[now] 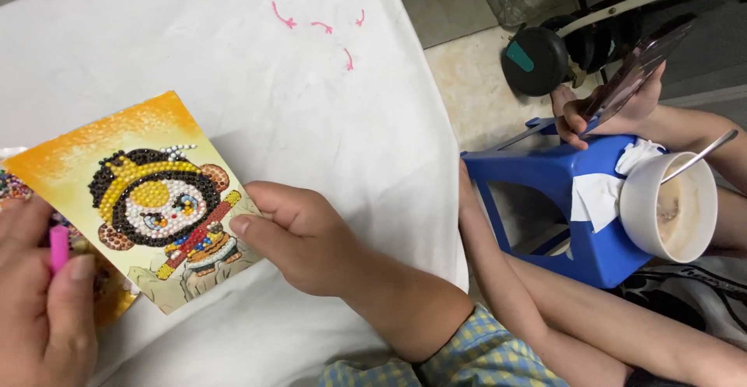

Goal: Applying small resin beads to a sticky canvas using a specialized applicator tool to create a mosaic.

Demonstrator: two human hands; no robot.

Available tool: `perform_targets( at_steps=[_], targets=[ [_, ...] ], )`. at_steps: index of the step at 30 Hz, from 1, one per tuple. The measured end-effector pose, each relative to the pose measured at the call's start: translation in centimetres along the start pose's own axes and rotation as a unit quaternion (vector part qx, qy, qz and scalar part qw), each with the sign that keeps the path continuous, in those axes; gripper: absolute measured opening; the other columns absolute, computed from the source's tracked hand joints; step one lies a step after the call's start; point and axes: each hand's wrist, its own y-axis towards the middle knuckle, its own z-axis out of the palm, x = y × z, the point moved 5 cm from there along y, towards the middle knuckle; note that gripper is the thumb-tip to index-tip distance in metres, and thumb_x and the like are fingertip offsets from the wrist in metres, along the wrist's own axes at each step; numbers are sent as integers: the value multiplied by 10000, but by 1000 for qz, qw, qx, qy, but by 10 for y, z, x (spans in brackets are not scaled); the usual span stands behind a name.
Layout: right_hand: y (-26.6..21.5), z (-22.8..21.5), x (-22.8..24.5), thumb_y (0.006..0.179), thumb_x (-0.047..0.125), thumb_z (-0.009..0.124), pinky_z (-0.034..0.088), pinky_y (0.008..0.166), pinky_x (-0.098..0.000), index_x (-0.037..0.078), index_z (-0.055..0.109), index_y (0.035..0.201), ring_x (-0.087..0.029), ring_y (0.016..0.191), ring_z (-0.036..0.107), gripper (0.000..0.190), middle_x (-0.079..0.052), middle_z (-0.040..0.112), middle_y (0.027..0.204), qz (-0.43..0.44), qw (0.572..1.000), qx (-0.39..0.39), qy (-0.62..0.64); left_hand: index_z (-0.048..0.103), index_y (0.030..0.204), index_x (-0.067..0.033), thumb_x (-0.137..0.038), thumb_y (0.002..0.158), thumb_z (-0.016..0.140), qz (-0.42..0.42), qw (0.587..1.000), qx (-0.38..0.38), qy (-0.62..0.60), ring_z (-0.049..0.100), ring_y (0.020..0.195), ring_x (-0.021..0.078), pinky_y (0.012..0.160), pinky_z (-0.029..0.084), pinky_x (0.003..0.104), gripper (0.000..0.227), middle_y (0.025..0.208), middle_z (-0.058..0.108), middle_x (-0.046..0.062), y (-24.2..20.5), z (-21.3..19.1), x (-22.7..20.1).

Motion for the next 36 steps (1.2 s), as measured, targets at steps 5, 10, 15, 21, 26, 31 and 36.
perform_targets(
  at_steps=[5, 10, 15, 21, 26, 31, 36],
  targets=[
    [1, -5, -3, 960, 98, 508, 518, 783, -274, -44, 570, 1079, -131, 908, 601, 195, -103, 644, 1026, 16, 998, -11, 55, 414, 867, 205, 108, 1011, 409, -53, 998, -29, 17, 423, 1357, 487, 1130, 287, 467, 174, 1585, 383, 398, -19, -4, 14],
    [6, -17, 7, 854, 208, 562, 510, 712, -265, 24, 623, 1026, -122, 834, 601, 259, -72, 673, 975, -4, 995, -68, -73, 559, 1087, 96, -82, 897, 467, 29, 997, 65, 27, 459, 1259, 435, 1129, 299, 506, 276, 1322, 500, 283, -3, -9, -23],
    [3, -10, 17, 761, 81, 572, 509, 746, -297, -62, 620, 1057, -215, 821, 638, 333, -158, 680, 945, -10, 981, -189, 40, 579, 1010, 38, -167, 897, 506, 15, 992, 89, 87, 385, 1312, 461, 1111, 250, 523, 245, 1353, 472, 278, -17, -12, -22],
    [3, -12, 20, 799, 106, 568, 525, 811, -380, -99, 570, 1100, -291, 926, 633, 365, -217, 644, 1044, -73, 982, -169, 43, 530, 847, 16, -146, 905, 493, 19, 990, 132, 41, 392, 1303, 447, 1095, 274, 520, 176, 1361, 450, 280, -20, -25, -30],
    [2, -9, 23, 819, 75, 524, 525, 824, -376, -98, 563, 1125, -282, 947, 630, 354, -201, 639, 1049, -66, 980, -184, 32, 557, 1056, 47, -160, 914, 488, 23, 992, 115, 43, 460, 1260, 394, 1093, 303, 481, 261, 1326, 503, 233, -20, -38, -28],
    [2, -8, 23, 808, 79, 527, 519, 840, -407, -89, 541, 1178, -304, 983, 618, 406, -216, 624, 1104, -65, 979, -189, 40, 565, 967, 53, -147, 915, 496, 10, 993, 97, 61, 519, 1197, 390, 1071, 353, 473, 218, 1275, 540, 247, -22, -46, -23],
    [0, -10, 21, 815, 83, 517, 531, 819, -394, -79, 547, 1177, -299, 957, 631, 398, -207, 631, 1082, -55, 978, -201, 26, 558, 963, 56, -131, 915, 509, 27, 994, 82, 68, 516, 1195, 396, 1066, 353, 490, 199, 1245, 548, 264, -19, -49, -22]
  ],
)
